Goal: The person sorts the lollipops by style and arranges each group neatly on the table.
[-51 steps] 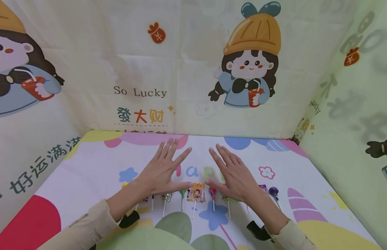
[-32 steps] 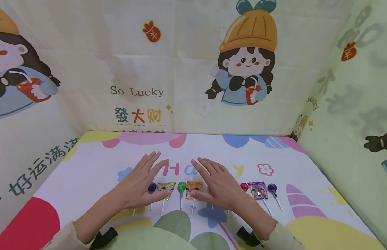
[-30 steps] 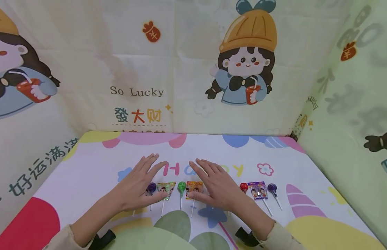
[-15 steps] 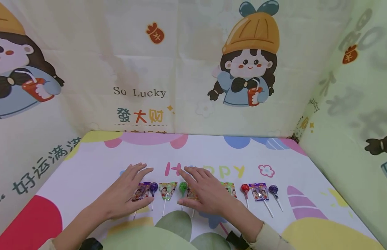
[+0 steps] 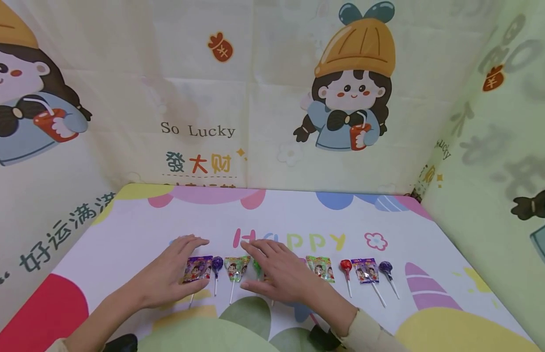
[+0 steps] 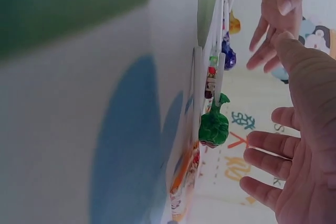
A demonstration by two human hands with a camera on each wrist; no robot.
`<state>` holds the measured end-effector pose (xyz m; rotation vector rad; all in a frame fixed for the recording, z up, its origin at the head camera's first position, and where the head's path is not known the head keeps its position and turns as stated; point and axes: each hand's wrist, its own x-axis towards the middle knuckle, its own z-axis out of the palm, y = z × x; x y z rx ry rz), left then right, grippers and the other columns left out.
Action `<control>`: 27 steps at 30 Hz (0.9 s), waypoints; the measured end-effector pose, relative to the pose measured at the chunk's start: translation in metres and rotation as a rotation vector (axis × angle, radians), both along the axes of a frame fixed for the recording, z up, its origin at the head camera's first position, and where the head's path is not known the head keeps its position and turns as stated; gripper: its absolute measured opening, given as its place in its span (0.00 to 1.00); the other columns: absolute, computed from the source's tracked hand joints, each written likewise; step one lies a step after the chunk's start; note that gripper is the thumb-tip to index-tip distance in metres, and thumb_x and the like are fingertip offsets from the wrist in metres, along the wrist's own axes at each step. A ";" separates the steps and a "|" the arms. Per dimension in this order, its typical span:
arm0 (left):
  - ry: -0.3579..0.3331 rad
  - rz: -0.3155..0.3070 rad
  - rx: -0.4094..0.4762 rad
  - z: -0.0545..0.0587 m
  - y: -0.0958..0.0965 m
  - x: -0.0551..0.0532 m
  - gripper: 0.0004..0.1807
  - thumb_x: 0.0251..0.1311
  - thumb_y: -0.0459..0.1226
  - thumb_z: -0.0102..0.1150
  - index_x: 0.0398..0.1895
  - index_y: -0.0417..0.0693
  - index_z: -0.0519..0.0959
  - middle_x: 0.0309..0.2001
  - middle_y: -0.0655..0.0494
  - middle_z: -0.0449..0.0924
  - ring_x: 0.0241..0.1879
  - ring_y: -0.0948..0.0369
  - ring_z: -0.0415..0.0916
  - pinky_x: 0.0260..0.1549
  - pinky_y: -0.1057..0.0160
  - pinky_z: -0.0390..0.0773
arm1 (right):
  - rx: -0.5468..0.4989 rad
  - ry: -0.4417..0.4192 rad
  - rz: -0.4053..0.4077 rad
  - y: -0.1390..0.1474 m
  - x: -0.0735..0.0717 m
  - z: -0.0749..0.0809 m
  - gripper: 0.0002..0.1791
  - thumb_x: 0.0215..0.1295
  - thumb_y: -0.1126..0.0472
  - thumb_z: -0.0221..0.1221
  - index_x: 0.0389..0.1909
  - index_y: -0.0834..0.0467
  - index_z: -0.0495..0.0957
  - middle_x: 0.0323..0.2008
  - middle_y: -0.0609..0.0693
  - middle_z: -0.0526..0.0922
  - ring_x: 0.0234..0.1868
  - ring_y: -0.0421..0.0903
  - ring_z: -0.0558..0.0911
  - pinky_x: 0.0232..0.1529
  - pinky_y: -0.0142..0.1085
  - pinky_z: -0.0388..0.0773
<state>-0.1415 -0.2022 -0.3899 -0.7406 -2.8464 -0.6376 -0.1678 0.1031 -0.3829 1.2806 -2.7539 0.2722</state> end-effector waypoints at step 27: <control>-0.292 -0.116 -0.040 0.010 -0.020 -0.017 0.41 0.49 0.52 0.76 0.66 0.51 0.70 0.65 0.49 0.70 0.64 0.47 0.67 0.61 0.36 0.73 | -0.025 -0.185 0.091 -0.019 -0.020 -0.008 0.37 0.69 0.41 0.63 0.74 0.52 0.66 0.67 0.46 0.74 0.70 0.44 0.71 0.72 0.41 0.67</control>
